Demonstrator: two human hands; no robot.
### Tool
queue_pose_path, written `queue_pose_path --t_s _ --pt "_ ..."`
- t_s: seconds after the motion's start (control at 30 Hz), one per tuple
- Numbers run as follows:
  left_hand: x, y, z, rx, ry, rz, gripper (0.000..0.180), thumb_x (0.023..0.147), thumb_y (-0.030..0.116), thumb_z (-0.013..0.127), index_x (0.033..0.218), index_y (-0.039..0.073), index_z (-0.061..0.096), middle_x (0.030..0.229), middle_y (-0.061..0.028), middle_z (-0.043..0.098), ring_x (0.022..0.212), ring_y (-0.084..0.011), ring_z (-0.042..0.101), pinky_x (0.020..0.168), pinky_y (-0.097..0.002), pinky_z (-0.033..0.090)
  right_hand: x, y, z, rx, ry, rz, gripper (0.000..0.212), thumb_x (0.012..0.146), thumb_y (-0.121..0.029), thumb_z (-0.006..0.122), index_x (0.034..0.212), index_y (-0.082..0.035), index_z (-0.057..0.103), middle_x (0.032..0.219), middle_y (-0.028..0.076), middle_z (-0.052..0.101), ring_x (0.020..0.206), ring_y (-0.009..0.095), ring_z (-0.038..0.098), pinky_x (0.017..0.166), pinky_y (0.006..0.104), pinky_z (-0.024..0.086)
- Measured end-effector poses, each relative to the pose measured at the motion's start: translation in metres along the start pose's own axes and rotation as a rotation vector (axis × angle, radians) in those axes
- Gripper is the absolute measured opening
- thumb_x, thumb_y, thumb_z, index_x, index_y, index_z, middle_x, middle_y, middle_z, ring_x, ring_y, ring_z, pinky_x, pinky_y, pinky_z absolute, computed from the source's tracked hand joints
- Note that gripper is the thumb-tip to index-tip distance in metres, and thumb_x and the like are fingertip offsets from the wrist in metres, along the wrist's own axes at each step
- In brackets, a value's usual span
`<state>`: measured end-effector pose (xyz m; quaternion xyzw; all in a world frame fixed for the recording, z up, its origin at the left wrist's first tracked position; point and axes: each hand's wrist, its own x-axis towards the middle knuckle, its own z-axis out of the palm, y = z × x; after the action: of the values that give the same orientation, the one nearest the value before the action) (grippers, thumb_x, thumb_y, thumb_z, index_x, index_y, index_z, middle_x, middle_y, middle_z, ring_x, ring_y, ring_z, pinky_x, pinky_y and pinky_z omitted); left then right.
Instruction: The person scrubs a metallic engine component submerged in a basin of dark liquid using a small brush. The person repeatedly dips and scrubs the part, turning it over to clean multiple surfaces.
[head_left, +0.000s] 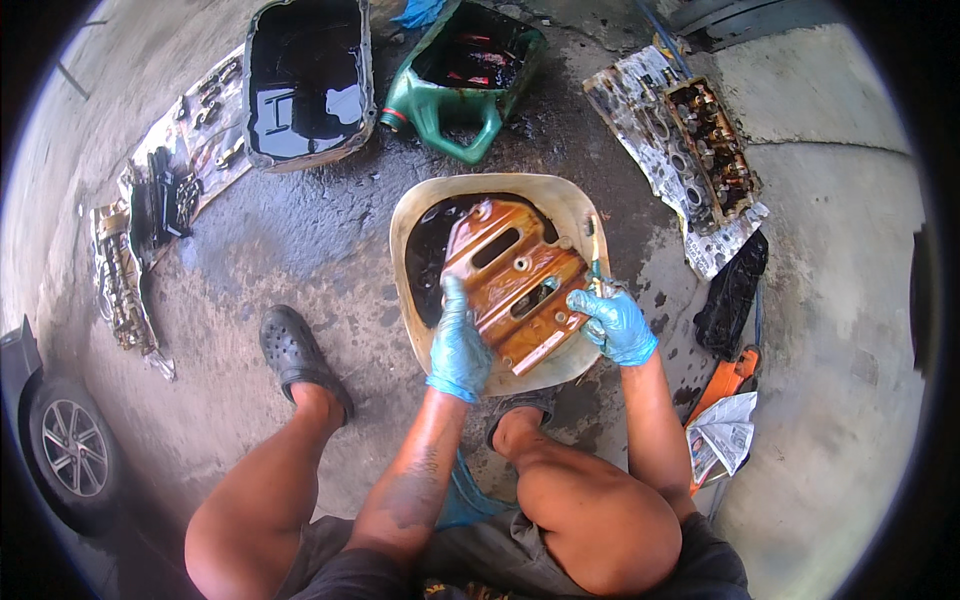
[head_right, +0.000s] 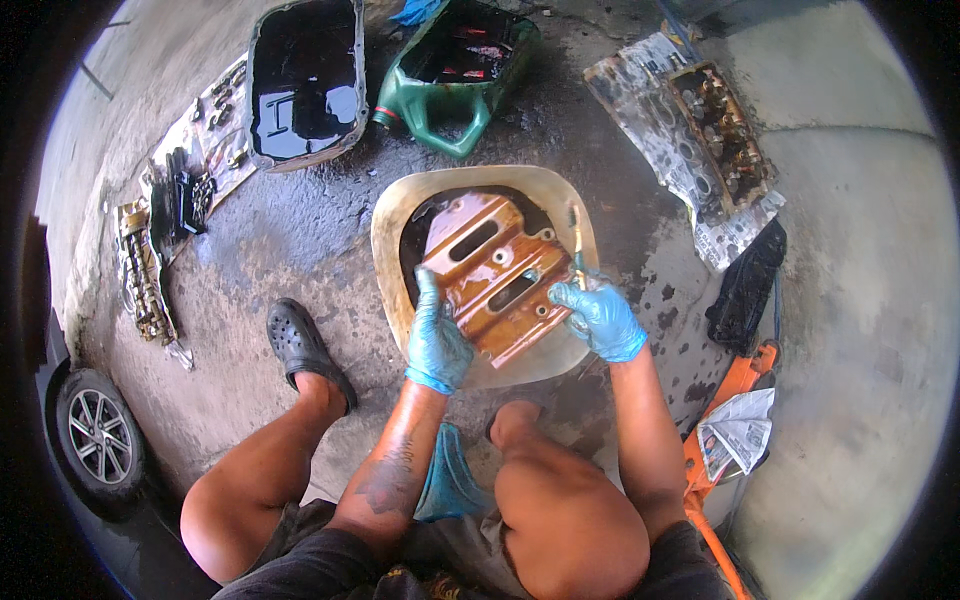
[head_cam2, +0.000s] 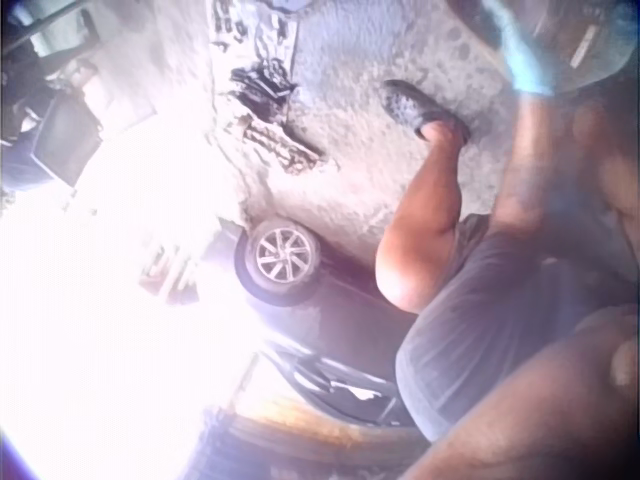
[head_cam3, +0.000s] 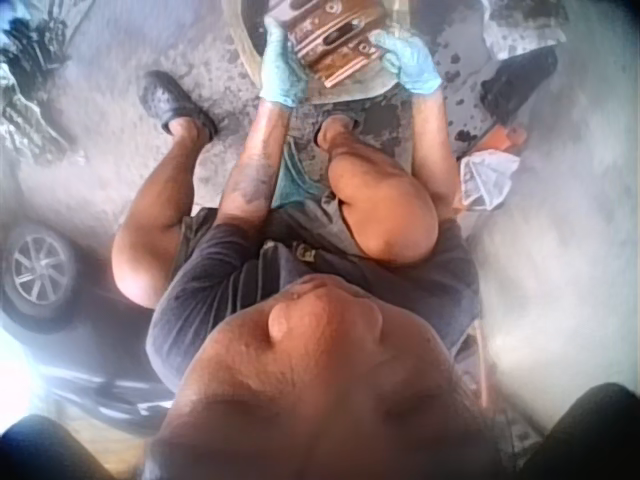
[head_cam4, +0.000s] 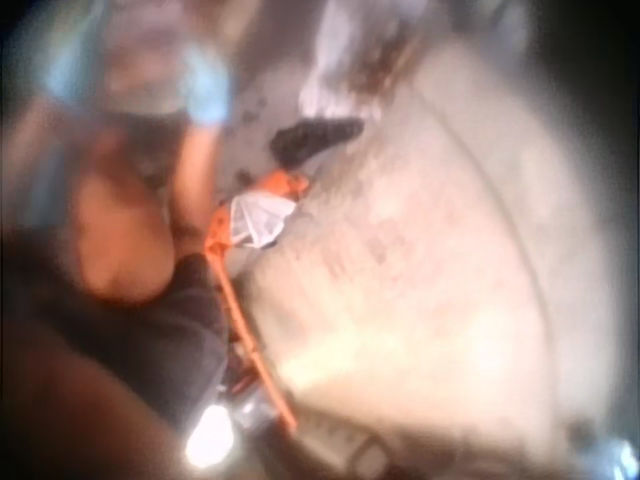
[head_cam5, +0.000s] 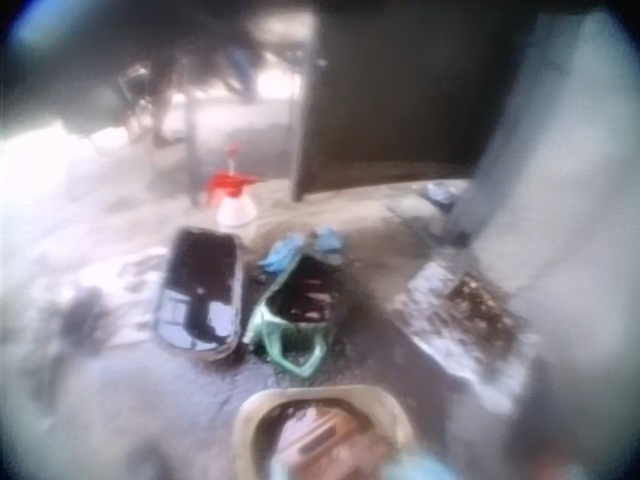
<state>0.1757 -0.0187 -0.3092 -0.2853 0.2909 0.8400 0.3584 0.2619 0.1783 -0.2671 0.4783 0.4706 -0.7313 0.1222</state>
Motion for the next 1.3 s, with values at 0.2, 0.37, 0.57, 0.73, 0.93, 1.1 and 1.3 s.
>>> queue_pose_path --t_s 0.2,0.37,0.57,0.73,0.93,1.1,1.3 --pt "0.009 -0.012 -0.012 0.024 0.299 -0.053 0.043 0.095 0.027 0.065 0.133 0.013 0.051 0.123 -0.0055 0.061 0.105 -0.0198 0.063 0.088 -0.0417 0.057 0.056 0.021 0.016 -0.651 0.022 -0.210 0.032 0.092 -0.022 0.064 0.115 -0.001 0.060 0.084 0.008 0.067 0.075 0.021 0.064 0.067 0.0334 0.051" --pt "0.020 -0.032 -0.039 0.018 0.572 -0.096 0.047 0.095 0.033 0.065 0.135 0.015 0.049 0.119 -0.0045 0.064 0.102 -0.0206 0.065 0.088 -0.0409 0.056 0.098 0.026 0.036 -1.284 0.336 -0.221 0.046 0.096 -0.022 0.045 0.136 0.001 0.047 0.111 0.032 0.060 0.099 0.047 0.060 0.083 0.0502 0.049" --pt "0.025 -0.044 -0.038 -0.027 0.599 -0.098 0.048 0.095 0.033 0.065 0.135 0.012 0.050 0.118 -0.0051 0.063 0.100 -0.0195 0.065 0.086 -0.0388 0.056 0.104 0.046 0.026 -1.321 0.286 -0.149 0.040 0.095 -0.017 0.043 0.131 -0.005 0.055 0.102 0.030 0.063 0.095 0.047 0.062 0.076 0.0524 0.051" --pt "0.025 -0.039 -0.043 0.063 0.631 -0.034 0.048 0.094 0.032 0.067 0.135 0.011 0.050 0.124 -0.0059 0.060 0.103 -0.0201 0.063 0.086 -0.0385 0.056 0.054 0.064 0.046 -1.313 -0.138 -0.322 0.035 0.098 -0.025 0.044 0.129 -0.018 0.057 0.089 0.026 0.065 0.087 0.045 0.064 0.078 0.0540 0.050" --pt "0.036 -0.044 -0.066 0.130 0.628 0.063 0.053 0.093 0.032 0.068 0.135 0.005 0.051 0.122 -0.0063 0.060 0.101 -0.0185 0.062 0.083 -0.0352 0.055 0.052 0.076 0.062 -1.359 -0.034 -0.234 0.035 0.102 -0.028 0.035 0.119 -0.013 0.062 0.098 0.023 0.067 0.088 0.043 0.065 0.075 0.0527 0.052" --pt "0.026 -0.036 -0.038 0.143 0.630 0.024 0.052 0.093 0.032 0.068 0.134 0.005 0.052 0.119 -0.0064 0.062 0.097 -0.0183 0.063 0.081 -0.0344 0.055 0.058 0.065 0.052 -1.375 0.070 -0.207 0.037 0.101 -0.031 0.038 0.126 -0.014 0.058 0.096 0.022 0.068 0.089 0.045 0.064 0.076 0.0535 0.051" --pt "0.023 -0.035 -0.026 0.140 0.630 0.038 0.051 0.094 0.032 0.067 0.135 0.006 0.051 0.122 -0.0058 0.061 0.102 -0.0186 0.062 0.084 -0.0360 0.056 0.082 0.071 0.006 -1.435 -0.023 -0.271 0.032 0.097 -0.025 0.042 0.116 -0.011 0.064 0.106 0.021 0.067 0.096 0.042 0.064 0.080 0.0485 0.052"
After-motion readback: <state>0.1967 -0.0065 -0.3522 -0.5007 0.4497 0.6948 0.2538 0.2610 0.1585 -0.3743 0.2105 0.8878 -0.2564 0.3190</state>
